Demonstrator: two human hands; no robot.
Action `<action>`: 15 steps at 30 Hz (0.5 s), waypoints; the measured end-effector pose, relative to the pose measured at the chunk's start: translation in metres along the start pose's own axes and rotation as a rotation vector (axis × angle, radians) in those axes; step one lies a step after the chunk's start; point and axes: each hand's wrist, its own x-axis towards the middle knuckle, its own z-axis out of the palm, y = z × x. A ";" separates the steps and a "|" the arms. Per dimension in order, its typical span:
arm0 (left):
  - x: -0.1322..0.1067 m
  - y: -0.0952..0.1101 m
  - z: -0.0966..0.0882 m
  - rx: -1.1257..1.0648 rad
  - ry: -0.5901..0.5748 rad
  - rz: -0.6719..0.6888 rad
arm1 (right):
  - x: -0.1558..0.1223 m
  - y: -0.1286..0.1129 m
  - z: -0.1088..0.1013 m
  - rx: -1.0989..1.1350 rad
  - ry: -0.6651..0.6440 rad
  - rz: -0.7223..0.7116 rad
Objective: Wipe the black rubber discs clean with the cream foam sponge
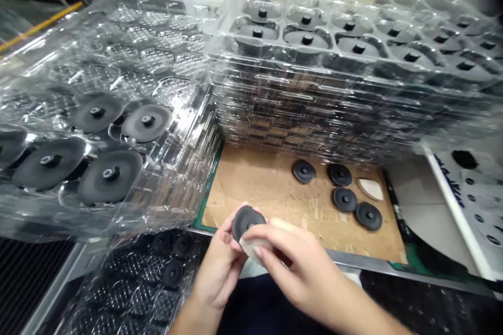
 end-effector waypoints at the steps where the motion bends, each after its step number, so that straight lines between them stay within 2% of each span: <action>1: 0.000 -0.001 0.002 0.010 -0.004 0.003 | 0.000 0.001 -0.001 -0.016 -0.004 0.012; 5: -0.001 -0.005 0.012 0.083 -0.079 -0.011 | -0.005 0.004 -0.009 -0.057 0.216 -0.089; 6: -0.001 -0.005 0.014 0.096 -0.095 -0.011 | -0.010 0.004 -0.013 -0.034 0.203 -0.111; 8: -0.002 -0.003 0.018 0.100 -0.126 -0.015 | -0.025 0.003 -0.025 0.013 0.091 -0.118; 10: -0.003 -0.002 0.024 0.088 -0.152 -0.029 | -0.042 0.004 -0.040 0.000 0.036 -0.055; 13: -0.006 -0.006 0.039 0.080 -0.166 -0.047 | -0.059 0.006 -0.057 -0.149 0.127 0.055; 15: -0.008 -0.010 0.051 0.113 -0.161 -0.052 | -0.058 0.007 -0.062 -0.314 0.264 0.023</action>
